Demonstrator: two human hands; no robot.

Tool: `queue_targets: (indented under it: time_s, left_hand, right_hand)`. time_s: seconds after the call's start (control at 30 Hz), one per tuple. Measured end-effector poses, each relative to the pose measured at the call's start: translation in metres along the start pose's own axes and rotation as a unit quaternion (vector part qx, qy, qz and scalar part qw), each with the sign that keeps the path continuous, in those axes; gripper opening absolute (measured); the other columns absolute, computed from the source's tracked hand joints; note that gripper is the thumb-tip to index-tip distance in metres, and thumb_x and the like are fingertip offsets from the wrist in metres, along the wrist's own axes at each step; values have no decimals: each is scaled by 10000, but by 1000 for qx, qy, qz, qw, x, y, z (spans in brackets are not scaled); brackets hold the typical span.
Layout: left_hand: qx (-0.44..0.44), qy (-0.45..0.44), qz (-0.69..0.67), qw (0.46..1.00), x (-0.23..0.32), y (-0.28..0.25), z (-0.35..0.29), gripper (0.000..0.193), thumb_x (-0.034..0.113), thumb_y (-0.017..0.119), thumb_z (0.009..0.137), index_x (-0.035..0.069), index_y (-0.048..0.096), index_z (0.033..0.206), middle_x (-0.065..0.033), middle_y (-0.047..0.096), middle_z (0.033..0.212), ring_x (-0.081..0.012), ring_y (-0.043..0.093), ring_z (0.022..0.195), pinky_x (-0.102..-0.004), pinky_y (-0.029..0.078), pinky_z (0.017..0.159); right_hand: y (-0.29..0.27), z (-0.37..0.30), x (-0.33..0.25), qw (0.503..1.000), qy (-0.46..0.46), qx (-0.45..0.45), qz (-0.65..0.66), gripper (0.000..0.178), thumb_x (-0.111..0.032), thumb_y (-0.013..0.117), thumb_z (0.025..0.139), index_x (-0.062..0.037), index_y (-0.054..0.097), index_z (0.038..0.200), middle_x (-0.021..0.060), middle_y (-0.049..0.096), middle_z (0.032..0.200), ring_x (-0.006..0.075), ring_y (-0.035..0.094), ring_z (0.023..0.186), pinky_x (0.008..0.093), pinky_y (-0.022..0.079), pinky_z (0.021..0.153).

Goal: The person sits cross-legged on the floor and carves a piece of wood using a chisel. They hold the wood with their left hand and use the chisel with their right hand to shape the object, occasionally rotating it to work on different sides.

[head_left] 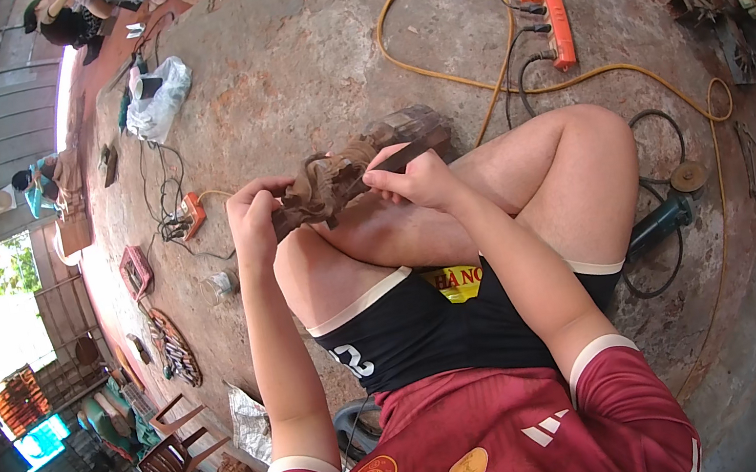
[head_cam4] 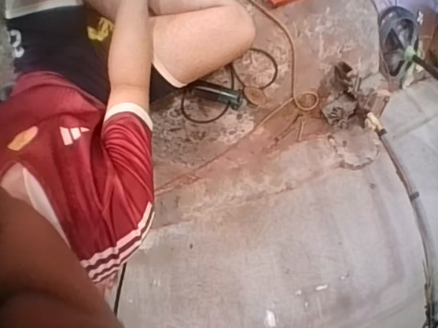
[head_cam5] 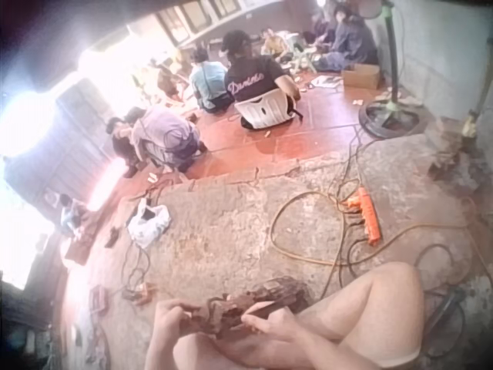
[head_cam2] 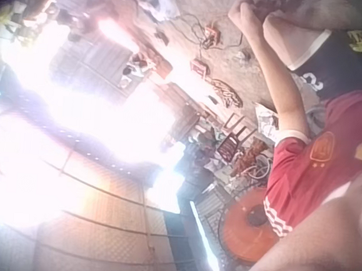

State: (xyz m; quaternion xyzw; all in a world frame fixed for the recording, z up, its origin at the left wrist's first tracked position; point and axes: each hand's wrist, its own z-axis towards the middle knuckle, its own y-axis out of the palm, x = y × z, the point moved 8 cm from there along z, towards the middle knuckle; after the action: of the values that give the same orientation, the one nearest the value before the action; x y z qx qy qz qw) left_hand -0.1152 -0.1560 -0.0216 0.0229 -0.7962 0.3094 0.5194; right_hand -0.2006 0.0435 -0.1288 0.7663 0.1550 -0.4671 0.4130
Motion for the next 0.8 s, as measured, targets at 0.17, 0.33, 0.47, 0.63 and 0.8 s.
queue_targets:
  time_s: [0.17, 0.33, 0.47, 0.63, 0.8]
  left_hand:
    - [11, 20, -10, 1000, 4, 1, 1, 374, 120, 468, 741, -78, 728, 923, -101, 689, 821, -133, 582, 745, -247, 454, 699]
    - [14, 24, -1, 1000, 7, 2, 3, 373, 118, 471, 737, -82, 730, 917, -105, 685, 816, -145, 588, 762, -250, 459, 706]
    - [14, 24, -9, 1000, 7, 1, 4, 371, 112, 473, 732, -84, 730, 913, -111, 684, 815, -151, 592, 769, -252, 462, 713]
    - [12, 21, -12, 1000, 8, 2, 4, 368, 101, 471, 728, -86, 728, 914, -111, 684, 815, -150, 593, 771, -252, 463, 714]
    - [18, 21, -13, 1000, 9, 3, 2, 377, 102, 459, 735, -96, 719, 921, -115, 680, 827, -156, 594, 776, -253, 465, 729]
  right_hand:
    - [2, -1, 5, 997, 2, -6, 74, 132, -150, 709, 896, -24, 675, 909, 34, 658, 752, 91, 601, 634, 239, 485, 546]
    - [1, 0, 5, 997, -25, 25, 71, 129, -146, 697, 906, -21, 669, 924, 43, 663, 764, 96, 611, 647, 237, 497, 557]
    - [-6, -4, 5, 990, -10, 87, 114, 122, -158, 694, 910, -39, 670, 917, 23, 659, 754, 82, 597, 625, 234, 495, 546]
    - [0, 1, 7, 996, -13, 18, 91, 122, -153, 693, 913, -36, 662, 932, 38, 655, 764, 91, 603, 635, 238, 491, 548]
    - [-9, -2, 4, 991, -20, 89, 100, 125, -166, 698, 903, -45, 671, 920, 21, 650, 741, 78, 581, 600, 236, 486, 534]
